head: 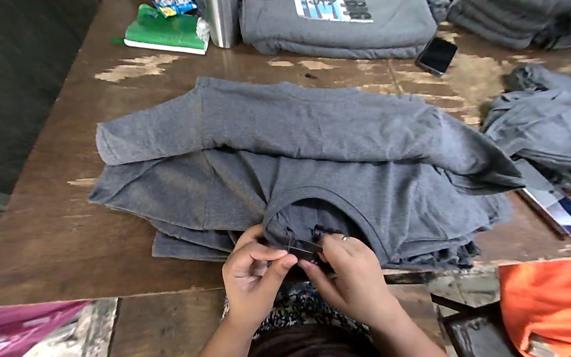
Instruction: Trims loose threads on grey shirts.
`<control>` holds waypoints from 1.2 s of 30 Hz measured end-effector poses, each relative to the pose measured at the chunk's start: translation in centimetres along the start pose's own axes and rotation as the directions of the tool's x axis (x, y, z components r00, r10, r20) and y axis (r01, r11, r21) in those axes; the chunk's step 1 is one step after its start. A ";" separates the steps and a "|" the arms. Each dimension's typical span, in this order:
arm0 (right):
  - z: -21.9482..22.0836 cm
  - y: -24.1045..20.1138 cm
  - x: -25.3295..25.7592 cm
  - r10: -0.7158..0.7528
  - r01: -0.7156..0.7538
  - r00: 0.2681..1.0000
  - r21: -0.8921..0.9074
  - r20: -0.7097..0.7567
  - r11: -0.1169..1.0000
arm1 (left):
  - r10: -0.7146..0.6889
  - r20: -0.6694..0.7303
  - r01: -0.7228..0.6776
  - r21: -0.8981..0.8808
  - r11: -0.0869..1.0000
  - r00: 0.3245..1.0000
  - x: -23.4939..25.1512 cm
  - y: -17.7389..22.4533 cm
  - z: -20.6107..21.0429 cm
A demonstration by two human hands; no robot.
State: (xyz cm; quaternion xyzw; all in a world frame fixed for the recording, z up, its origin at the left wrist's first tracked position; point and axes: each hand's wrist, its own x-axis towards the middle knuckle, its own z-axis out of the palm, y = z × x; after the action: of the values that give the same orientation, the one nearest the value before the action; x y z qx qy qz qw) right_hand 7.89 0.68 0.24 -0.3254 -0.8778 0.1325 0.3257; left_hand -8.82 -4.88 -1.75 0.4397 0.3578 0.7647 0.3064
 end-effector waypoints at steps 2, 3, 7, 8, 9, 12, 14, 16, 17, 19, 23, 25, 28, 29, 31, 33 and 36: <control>0.3 -0.5 0.4 -0.005 0.005 1.000 -0.014 -0.015 1.000 | 0.005 0.028 -0.006 0.017 1.000 1.000 -0.1 0.0 -0.2; 0.4 -0.8 0.5 -0.003 0.003 1.000 -0.016 -0.015 1.000 | 0.007 0.032 -0.008 0.030 1.000 0.999 -0.1 0.0 -0.2; 0.1 -2.3 1.2 0.105 -0.102 0.994 -0.059 0.039 0.993 | 0.012 0.020 -0.013 0.037 0.999 1.000 -0.1 0.0 0.0; -0.2 -2.5 1.3 0.135 -0.132 0.989 -0.047 0.061 0.990 | 0.009 0.014 -0.009 0.032 0.999 1.000 -0.1 0.0 0.0; -0.4 -2.3 1.3 0.137 -0.137 0.988 -0.007 0.071 0.991 | 0.005 0.011 -0.005 0.028 1.000 1.000 -0.1 0.0 0.0; -0.1 -0.2 1.0 0.100 -0.105 0.994 0.294 0.033 0.950 | 0.042 -0.008 -0.041 0.154 0.987 0.999 -0.1 0.5 0.3; 0.0 0.4 1.4 0.059 -0.047 0.998 0.527 -0.005 0.848 | 0.161 0.026 -0.158 0.401 0.902 0.987 -0.2 1.0 0.4; 0.4 0.1 2.2 -0.007 0.011 1.000 0.719 -0.009 0.694 | 0.265 0.173 -0.317 0.538 0.781 0.948 -0.3 1.7 -0.1; 0.8 -0.2 2.6 -0.024 0.016 1.000 0.804 -0.002 0.594 | 0.290 0.225 -0.368 0.565 0.739 0.930 -0.4 2.4 -0.2; 1.4 -0.7 3.0 0.004 -0.027 1.000 0.916 0.027 0.400 | 0.268 0.327 -0.416 0.576 0.704 0.906 -0.4 4.2 -0.3; 2.2 -0.6 2.9 0.259 -0.138 0.961 0.980 0.097 0.144 | -0.037 0.443 -0.246 0.562 0.790 0.896 0.8 7.0 -1.5; 2.4 -0.5 2.7 0.299 -0.128 0.950 0.984 0.086 0.124 | -0.153 0.421 -0.197 0.676 0.710 0.894 1.7 7.1 -2.3; 2.7 -0.6 2.5 0.316 -0.122 0.946 0.982 0.070 0.147 | -0.224 0.311 -0.164 0.849 0.503 0.924 2.4 5.8 -0.9; 2.8 -0.6 2.4 0.311 -0.116 0.948 0.983 0.067 0.141 | -0.189 0.296 -0.180 0.867 0.466 0.936 2.4 4.9 -0.5; 3.0 -0.5 2.4 0.295 -0.097 0.954 0.988 0.059 0.116 | -0.078 0.334 -0.274 0.868 0.414 0.939 2.3 2.9 -0.6; 3.0 -0.5 2.4 0.314 -0.101 0.947 0.989 0.063 0.106 | 0.002 0.410 -0.372 0.826 0.425 0.912 2.7 2.2 -1.0; 2.4 -0.2 2.3 0.251 -0.113 0.967 0.954 0.042 0.277 | 0.016 0.444 -0.375 0.736 0.564 0.896 2.6 2.3 -1.8</control>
State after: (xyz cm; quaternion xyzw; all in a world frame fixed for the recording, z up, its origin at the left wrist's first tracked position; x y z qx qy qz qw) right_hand 4.89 1.99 -0.30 -0.1750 -0.5651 0.6421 0.4875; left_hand -11.86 -4.62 0.70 0.7097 0.5441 0.4448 0.0492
